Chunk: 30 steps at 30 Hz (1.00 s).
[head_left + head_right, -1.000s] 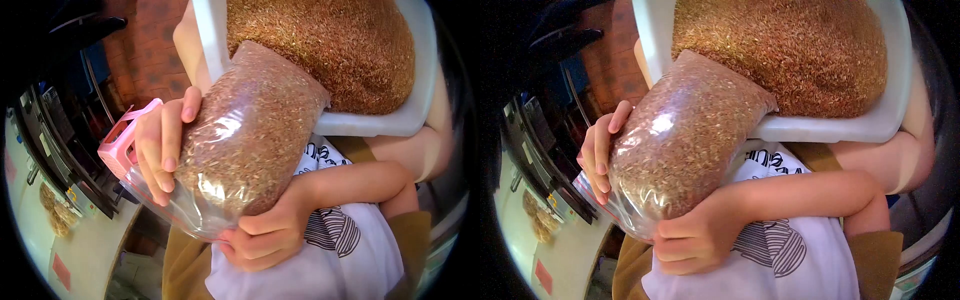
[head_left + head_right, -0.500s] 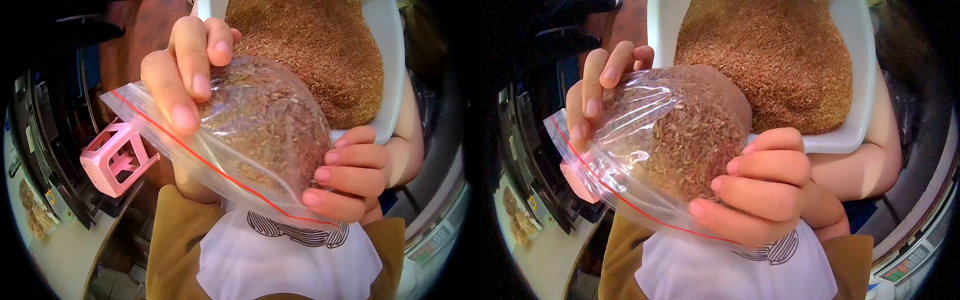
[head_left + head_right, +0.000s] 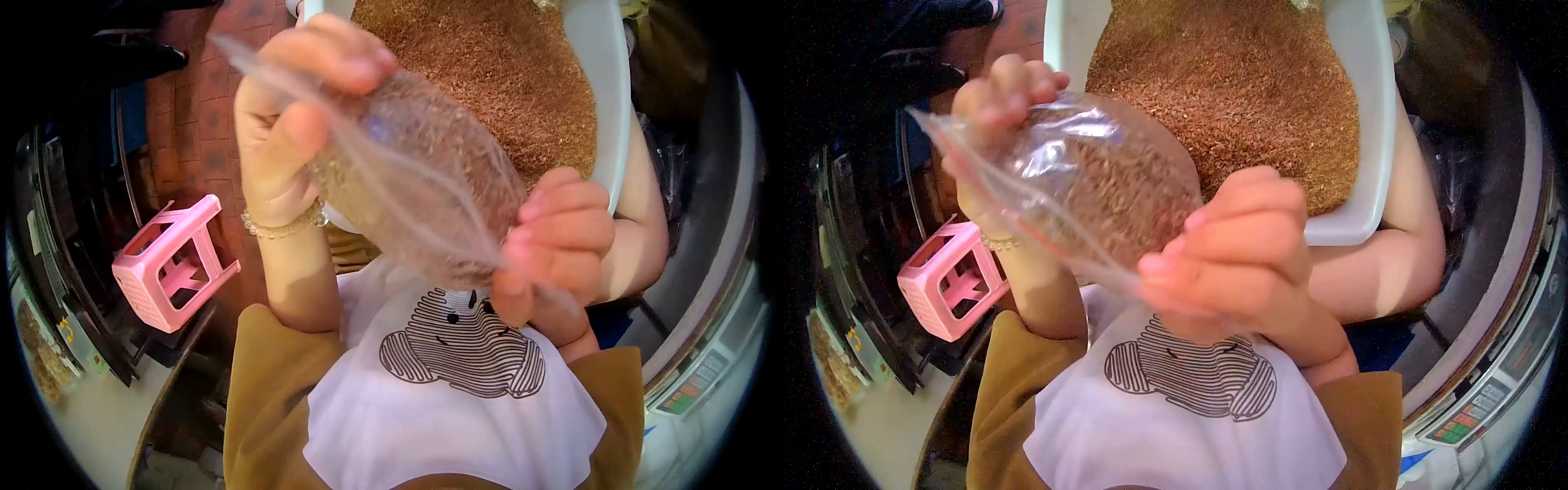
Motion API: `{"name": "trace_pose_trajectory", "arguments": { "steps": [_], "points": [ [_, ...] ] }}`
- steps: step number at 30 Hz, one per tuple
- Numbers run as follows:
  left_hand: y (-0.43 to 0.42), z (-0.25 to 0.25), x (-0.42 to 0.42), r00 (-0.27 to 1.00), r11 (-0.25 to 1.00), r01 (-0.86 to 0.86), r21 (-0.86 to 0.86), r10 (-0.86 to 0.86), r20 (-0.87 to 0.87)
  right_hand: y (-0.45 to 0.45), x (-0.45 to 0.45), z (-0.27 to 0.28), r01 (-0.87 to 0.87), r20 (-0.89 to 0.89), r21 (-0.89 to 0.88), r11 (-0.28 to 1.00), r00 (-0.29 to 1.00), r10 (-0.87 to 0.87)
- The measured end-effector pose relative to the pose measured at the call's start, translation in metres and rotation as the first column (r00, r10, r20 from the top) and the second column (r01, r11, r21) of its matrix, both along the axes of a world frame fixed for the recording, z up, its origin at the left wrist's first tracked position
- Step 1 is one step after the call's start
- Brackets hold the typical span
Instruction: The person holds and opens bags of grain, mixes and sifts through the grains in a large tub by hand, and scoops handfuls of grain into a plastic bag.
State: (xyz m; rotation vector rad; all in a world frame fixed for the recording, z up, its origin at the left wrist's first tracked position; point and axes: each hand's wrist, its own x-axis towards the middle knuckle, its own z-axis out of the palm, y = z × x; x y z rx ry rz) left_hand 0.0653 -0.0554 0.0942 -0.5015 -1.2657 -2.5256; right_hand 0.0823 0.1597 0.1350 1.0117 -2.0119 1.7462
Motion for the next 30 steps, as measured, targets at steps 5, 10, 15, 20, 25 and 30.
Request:
{"name": "trace_pose_trajectory", "arguments": {
  "steps": [5,10,15,20,25,30],
  "points": [
    [-0.006,0.011,0.000,0.973,0.844,-0.004,-0.536,0.127,0.194,0.011,-0.014,-0.011,0.070,0.083,-0.039,0.997,0.994,-0.066],
    [0.006,0.011,-0.001,0.919,0.903,-0.026,-0.429,0.191,0.346,0.017,-0.025,-0.007,0.080,0.165,-0.079,0.994,0.984,-0.066],
    [0.004,0.019,-0.005,0.946,0.951,0.018,-0.308,0.084,0.314,0.019,-0.027,0.032,0.080,0.250,0.188,0.979,0.960,-0.126],
    [-0.001,0.038,-0.017,0.961,0.944,0.136,-0.301,-0.051,0.273,-0.008,-0.027,0.081,0.125,0.179,0.595,0.794,0.942,-0.283],
    [-0.023,0.073,-0.023,0.969,0.824,0.186,-0.535,-0.065,0.237,-0.018,-0.029,0.087,0.149,0.117,0.658,0.738,0.948,-0.296],
    [-0.031,0.110,-0.033,0.988,0.420,0.031,-0.907,-0.149,-0.036,-0.021,-0.025,0.090,0.200,0.031,0.698,0.688,0.951,-0.308]
  ]
}}
